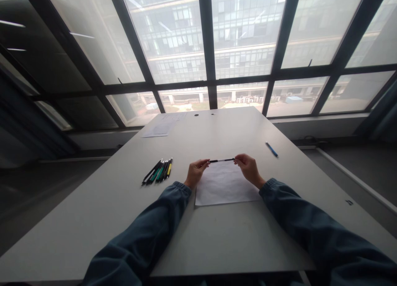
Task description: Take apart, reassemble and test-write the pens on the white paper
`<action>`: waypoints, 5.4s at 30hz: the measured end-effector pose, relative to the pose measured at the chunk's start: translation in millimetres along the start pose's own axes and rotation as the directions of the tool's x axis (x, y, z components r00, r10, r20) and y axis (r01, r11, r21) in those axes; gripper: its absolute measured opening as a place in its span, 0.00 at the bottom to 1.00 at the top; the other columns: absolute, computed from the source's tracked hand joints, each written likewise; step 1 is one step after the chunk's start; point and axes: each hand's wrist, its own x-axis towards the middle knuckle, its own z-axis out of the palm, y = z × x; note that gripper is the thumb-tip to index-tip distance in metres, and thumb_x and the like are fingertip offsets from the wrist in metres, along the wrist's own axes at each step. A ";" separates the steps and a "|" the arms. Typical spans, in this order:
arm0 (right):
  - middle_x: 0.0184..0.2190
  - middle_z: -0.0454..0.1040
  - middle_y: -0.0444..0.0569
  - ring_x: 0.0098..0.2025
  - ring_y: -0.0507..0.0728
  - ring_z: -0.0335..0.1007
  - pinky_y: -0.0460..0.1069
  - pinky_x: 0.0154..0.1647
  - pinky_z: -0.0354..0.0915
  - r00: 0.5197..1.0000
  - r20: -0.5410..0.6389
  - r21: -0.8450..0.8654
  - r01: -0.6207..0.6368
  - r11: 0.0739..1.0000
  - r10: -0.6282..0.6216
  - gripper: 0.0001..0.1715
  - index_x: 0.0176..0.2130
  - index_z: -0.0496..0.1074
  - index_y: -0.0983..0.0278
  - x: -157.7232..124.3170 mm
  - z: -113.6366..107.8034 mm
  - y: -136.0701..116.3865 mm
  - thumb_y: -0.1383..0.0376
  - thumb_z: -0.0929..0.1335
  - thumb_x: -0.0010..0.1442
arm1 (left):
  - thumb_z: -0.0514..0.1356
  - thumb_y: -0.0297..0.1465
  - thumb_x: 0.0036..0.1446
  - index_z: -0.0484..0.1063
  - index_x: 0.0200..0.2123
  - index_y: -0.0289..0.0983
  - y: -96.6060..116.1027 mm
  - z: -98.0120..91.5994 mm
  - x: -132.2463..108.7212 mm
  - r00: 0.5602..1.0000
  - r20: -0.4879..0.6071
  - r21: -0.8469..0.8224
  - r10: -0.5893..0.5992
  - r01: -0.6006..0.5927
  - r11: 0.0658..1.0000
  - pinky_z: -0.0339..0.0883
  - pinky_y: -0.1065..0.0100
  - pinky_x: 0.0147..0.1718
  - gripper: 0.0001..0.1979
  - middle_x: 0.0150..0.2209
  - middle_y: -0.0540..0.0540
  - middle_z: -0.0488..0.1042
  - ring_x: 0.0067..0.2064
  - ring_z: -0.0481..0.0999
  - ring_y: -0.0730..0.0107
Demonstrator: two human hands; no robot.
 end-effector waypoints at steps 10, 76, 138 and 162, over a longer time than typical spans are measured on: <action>0.31 0.79 0.51 0.31 0.58 0.75 0.53 0.34 0.72 0.999 -0.006 0.018 -0.035 0.999 0.035 0.17 0.37 0.76 0.64 -2.2 2.4 1.7 0.53 0.72 0.54 | 0.68 0.39 0.52 0.81 0.39 0.37 5.3 -1.9 -2.4 0.996 -0.043 0.128 0.072 -0.066 0.990 0.74 0.62 0.41 0.14 0.37 0.42 0.82 0.39 0.80 0.60; 0.29 0.78 0.51 0.29 0.56 0.72 0.49 0.29 0.67 1.000 -0.020 -0.041 -0.015 0.999 0.015 0.16 0.34 0.77 0.65 -0.5 0.1 9.2 0.53 0.72 0.54 | 0.64 0.40 0.57 0.80 0.38 0.38 4.1 -3.0 -3.0 0.980 -0.008 0.261 0.200 -0.191 0.946 0.75 0.65 0.34 0.12 0.37 0.43 0.82 0.37 0.81 0.62; 0.28 0.78 0.52 0.27 0.55 0.71 0.49 0.27 0.67 1.000 0.009 -0.057 0.003 0.998 -0.003 0.20 0.32 0.76 0.65 -0.4 -1.0 10.3 0.50 0.70 0.57 | 0.62 0.42 0.59 0.80 0.38 0.36 4.1 -4.3 -3.0 0.985 0.008 0.282 0.173 -0.169 0.944 0.72 0.67 0.33 0.15 0.33 0.44 0.81 0.35 0.80 0.64; 0.27 0.77 0.51 0.26 0.55 0.70 0.49 0.26 0.67 1.000 0.018 -0.064 0.012 0.998 -0.011 0.20 0.32 0.75 0.65 -1.3 -1.8 4.2 0.50 0.69 0.58 | 0.62 0.43 0.58 0.80 0.37 0.36 7.1 -3.5 -4.2 0.985 0.004 0.281 0.172 -0.166 0.945 0.72 0.67 0.33 0.16 0.32 0.43 0.81 0.34 0.80 0.64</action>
